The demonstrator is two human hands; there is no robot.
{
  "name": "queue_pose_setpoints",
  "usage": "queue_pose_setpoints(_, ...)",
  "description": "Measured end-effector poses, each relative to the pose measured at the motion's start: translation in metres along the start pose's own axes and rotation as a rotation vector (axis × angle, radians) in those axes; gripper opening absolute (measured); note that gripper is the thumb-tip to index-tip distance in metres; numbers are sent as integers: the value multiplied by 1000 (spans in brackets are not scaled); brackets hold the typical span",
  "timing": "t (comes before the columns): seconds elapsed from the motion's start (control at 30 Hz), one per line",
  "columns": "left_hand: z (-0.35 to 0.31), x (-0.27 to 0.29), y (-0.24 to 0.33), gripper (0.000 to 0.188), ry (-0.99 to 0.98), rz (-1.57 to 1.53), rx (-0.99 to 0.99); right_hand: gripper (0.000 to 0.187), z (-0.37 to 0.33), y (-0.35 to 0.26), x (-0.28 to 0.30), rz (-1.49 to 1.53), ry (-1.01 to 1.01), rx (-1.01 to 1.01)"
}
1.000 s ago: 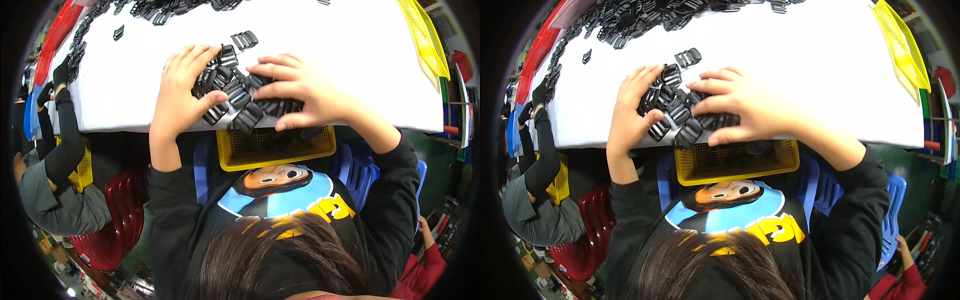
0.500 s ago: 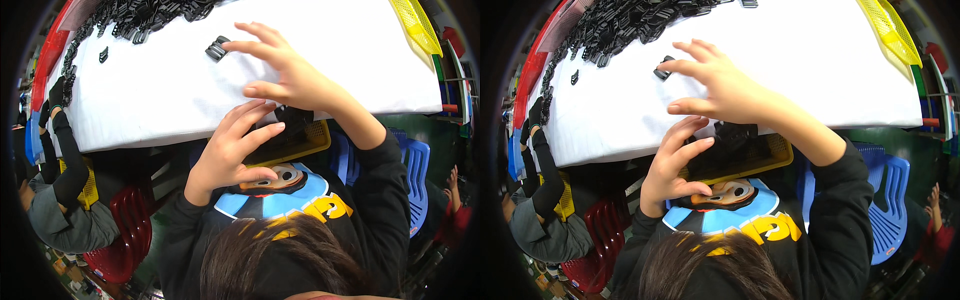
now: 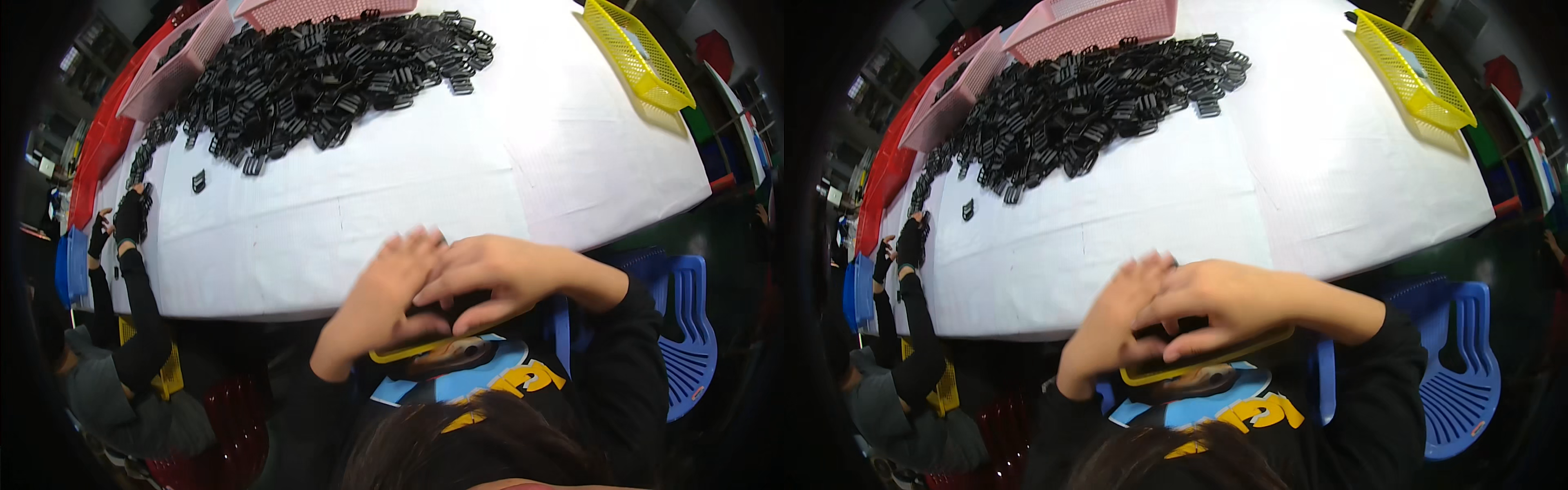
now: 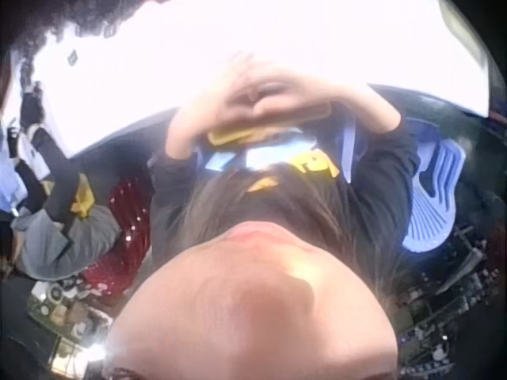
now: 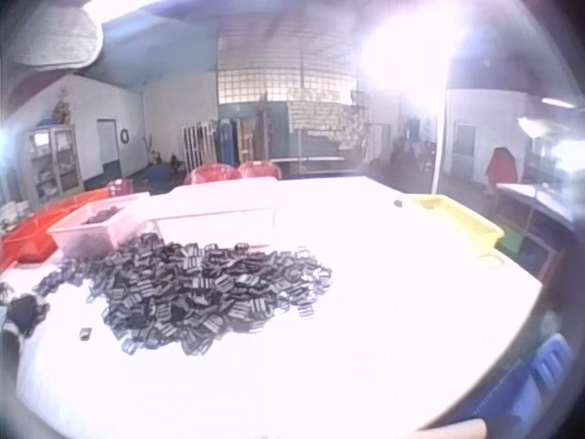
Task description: The person sorts black plastic buckles on a white table, picking them up and arranging them into neat rows. They repeatedly gather scattered buckles and place them in organized lines across the table surface.
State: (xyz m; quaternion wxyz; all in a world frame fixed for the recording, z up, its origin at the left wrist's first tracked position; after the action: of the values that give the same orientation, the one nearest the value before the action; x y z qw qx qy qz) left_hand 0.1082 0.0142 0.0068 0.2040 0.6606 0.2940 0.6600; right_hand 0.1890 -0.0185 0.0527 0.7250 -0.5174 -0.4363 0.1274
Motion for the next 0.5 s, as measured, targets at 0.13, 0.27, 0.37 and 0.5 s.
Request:
queue_pose_setpoints(0.13, -12, -21, 37, 66, -42, -192, -143, 23, 7, 13, 82, -52, 227, 0)
queue_pose_setpoints(0.27, -32, 5, 28, 55, 219, -77, -108, 46, 46, 63, 148, -405, 417, -155)
queue_pose_setpoints(0.37, -53, 43, 24, 43, 455, -46, -81, 71, 99, 96, 184, -739, 558, -240)
queue_pose_setpoints(0.5, -82, 89, 60, 21, 784, -595, -740, 89, 155, 138, 245, -974, 776, -503)
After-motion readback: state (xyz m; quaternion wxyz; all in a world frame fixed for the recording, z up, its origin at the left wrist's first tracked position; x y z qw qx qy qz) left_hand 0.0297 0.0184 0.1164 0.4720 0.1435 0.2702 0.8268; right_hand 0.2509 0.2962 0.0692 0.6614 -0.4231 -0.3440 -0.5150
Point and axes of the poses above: each hand's wrist, its own z-axis towards the middle knuckle, its own x-axis out of the back of the hand, y = z × x, the point moved 8 cm from there along z, towards the middle knuckle, and after that the axes turned 13 degrees about -y, right-handed, at the moved point
